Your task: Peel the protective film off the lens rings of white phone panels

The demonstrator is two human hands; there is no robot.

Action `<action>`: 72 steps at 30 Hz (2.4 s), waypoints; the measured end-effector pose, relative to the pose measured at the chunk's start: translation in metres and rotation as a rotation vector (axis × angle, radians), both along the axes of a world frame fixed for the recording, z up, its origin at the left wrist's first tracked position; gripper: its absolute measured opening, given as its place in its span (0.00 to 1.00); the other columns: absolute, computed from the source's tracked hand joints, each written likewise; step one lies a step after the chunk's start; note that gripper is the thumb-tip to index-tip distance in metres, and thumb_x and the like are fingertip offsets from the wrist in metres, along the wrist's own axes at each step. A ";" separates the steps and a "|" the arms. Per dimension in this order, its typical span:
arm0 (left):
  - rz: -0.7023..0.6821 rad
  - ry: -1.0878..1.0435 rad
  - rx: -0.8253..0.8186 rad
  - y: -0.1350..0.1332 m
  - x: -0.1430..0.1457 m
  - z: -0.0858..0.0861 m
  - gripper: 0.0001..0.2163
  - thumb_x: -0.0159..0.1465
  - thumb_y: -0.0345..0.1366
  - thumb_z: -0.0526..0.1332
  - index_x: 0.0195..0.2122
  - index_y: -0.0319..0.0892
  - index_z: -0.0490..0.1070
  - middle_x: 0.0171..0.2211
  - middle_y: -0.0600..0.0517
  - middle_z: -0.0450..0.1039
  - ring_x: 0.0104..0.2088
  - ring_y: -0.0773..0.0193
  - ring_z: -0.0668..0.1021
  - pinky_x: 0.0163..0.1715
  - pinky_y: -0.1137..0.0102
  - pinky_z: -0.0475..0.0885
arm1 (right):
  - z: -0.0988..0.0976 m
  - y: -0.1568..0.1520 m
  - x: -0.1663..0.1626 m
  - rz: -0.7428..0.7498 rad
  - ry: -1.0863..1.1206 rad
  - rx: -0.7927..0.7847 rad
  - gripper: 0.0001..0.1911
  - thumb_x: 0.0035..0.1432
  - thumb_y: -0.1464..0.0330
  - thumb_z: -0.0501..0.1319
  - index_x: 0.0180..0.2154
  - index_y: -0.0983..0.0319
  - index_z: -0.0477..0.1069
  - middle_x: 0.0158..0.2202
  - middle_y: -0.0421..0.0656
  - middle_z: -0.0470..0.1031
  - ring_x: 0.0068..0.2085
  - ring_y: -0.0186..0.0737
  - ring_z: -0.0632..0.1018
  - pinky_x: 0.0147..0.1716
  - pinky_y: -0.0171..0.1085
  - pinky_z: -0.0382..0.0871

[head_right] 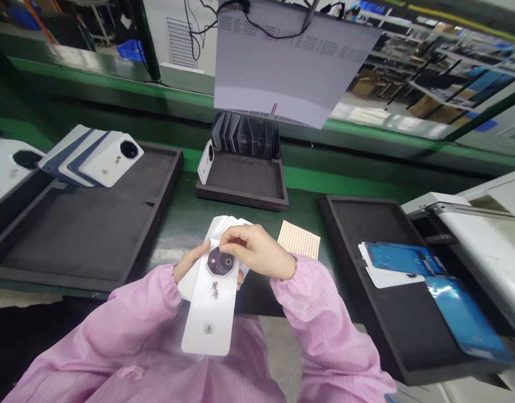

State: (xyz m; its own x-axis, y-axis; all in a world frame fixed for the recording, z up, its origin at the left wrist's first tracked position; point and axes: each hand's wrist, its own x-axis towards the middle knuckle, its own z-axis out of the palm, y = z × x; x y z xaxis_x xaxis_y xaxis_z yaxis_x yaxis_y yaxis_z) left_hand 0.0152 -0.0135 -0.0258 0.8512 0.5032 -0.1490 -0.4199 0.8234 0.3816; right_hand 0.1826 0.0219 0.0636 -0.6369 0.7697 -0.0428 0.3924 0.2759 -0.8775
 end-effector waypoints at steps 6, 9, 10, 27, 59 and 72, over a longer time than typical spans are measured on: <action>0.010 -0.002 0.005 0.000 0.000 -0.003 0.34 0.60 0.57 0.46 0.43 0.24 0.71 0.38 0.34 0.74 0.37 0.50 0.77 0.38 0.63 0.69 | -0.004 -0.002 -0.001 -0.033 -0.064 0.071 0.07 0.56 0.71 0.55 0.27 0.62 0.70 0.26 0.39 0.74 0.28 0.34 0.73 0.28 0.32 0.65; 0.009 0.003 0.014 0.000 0.001 -0.002 0.34 0.59 0.57 0.46 0.41 0.24 0.71 0.37 0.35 0.75 0.37 0.51 0.77 0.37 0.63 0.68 | -0.006 -0.003 -0.002 -0.046 -0.068 0.074 0.07 0.57 0.70 0.55 0.28 0.61 0.69 0.26 0.39 0.74 0.27 0.33 0.73 0.27 0.32 0.65; 0.006 0.003 0.025 0.001 0.001 -0.001 0.34 0.59 0.57 0.46 0.41 0.25 0.71 0.37 0.35 0.75 0.36 0.52 0.77 0.37 0.64 0.68 | -0.007 -0.004 -0.002 -0.051 -0.075 0.084 0.07 0.57 0.69 0.55 0.28 0.61 0.69 0.26 0.38 0.74 0.27 0.33 0.73 0.27 0.32 0.65; 0.064 -0.017 0.011 -0.005 0.001 -0.006 0.28 0.57 0.55 0.55 0.41 0.31 0.72 0.34 0.40 0.76 0.35 0.54 0.78 0.39 0.62 0.67 | -0.019 -0.024 -0.009 -0.280 -0.221 0.387 0.27 0.43 0.66 0.68 0.47 0.58 0.66 0.46 0.47 0.63 0.48 0.49 0.68 0.48 0.49 0.66; 0.826 0.334 0.029 -0.002 -0.007 0.008 0.22 0.53 0.48 0.63 0.41 0.33 0.73 0.29 0.45 0.75 0.28 0.61 0.76 0.36 0.66 0.67 | -0.009 0.169 -0.115 -0.532 0.038 -0.171 0.17 0.60 0.63 0.56 0.49 0.64 0.64 0.48 0.47 0.68 0.44 0.42 0.74 0.41 0.45 0.71; 0.500 0.154 0.145 -0.006 -0.012 0.010 0.25 0.49 0.34 0.61 0.49 0.34 0.70 0.40 0.40 0.76 0.38 0.52 0.77 0.41 0.61 0.67 | -0.017 0.124 -0.069 -0.276 0.111 -0.104 0.18 0.61 0.58 0.51 0.46 0.62 0.69 0.48 0.48 0.71 0.47 0.43 0.72 0.43 0.42 0.69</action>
State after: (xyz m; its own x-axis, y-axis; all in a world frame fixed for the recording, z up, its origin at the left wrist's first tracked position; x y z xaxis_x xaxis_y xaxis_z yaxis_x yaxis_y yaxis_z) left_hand 0.0029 -0.0193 -0.0156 0.4763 0.8661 -0.1518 -0.6775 0.4715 0.5645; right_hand 0.1134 0.1463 0.0467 -0.4101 0.9092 -0.0719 0.3400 0.0793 -0.9371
